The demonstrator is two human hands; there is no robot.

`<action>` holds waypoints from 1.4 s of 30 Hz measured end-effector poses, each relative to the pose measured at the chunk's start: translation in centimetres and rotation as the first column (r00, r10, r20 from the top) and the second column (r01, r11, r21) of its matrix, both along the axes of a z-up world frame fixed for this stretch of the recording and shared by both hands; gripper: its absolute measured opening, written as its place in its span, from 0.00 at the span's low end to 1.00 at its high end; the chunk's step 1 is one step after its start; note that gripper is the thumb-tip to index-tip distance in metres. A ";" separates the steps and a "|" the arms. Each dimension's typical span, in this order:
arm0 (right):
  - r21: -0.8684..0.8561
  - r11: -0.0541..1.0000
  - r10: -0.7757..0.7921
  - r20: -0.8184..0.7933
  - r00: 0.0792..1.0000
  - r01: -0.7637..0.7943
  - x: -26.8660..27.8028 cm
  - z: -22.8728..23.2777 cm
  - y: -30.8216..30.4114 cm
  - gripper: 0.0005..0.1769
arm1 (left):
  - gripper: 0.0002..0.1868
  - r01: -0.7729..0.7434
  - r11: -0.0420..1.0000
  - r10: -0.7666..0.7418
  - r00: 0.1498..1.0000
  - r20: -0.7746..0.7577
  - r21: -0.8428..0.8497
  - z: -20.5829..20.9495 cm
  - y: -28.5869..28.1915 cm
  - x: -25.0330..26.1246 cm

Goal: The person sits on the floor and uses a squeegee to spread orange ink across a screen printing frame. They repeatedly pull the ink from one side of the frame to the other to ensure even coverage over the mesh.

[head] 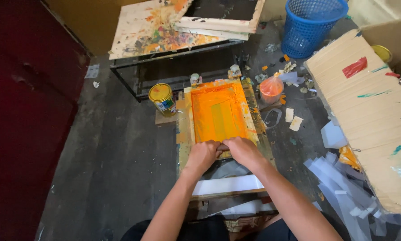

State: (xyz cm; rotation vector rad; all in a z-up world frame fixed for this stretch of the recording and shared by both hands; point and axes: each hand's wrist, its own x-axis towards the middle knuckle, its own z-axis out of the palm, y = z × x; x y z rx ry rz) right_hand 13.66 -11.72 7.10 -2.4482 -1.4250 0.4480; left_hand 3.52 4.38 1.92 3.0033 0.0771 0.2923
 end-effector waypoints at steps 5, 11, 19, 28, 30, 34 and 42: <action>0.079 0.997 0.004 0.041 0.999 -0.007 -0.7 -1.1 -0.8 0.23 | 0.15 -0.047 0.999 0.047 0.998 0.032 0.008 0.2 -1.1 -1.0; 0.101 0.994 -0.046 0.134 0.990 0.032 -1.2 -4.5 -1.0 0.22 | 0.14 -0.072 0.997 0.068 0.989 0.128 0.029 -2.8 -1.9 -1.4; 0.096 0.995 -0.054 0.214 0.975 0.034 -4.2 -4.2 -2.4 0.30 | 0.27 -0.068 0.991 0.044 0.980 0.195 0.118 -2.7 -4.2 -3.4; 0.128 0.992 -0.044 0.372 0.927 -0.004 -5.3 -3.1 -2.5 0.26 | 0.27 -0.132 0.977 0.091 0.967 0.237 0.165 -1.6 -5.0 -4.1; 0.119 0.993 -0.043 0.374 0.927 -0.002 -5.5 -3.0 -2.5 0.26 | 0.27 -0.129 0.980 0.089 0.965 0.245 0.152 -1.6 -5.0 -4.3; 0.132 0.991 -0.056 0.369 0.928 0.007 -5.5 -3.3 -2.4 0.27 | 0.29 -0.145 0.976 0.102 0.962 0.253 0.160 -2.3 -5.0 -4.2; 0.148 0.989 -0.059 0.397 0.916 0.000 -5.2 -4.0 -2.4 0.27 | 0.30 -0.163 0.976 0.123 0.960 0.252 0.146 -2.6 -5.2 -4.1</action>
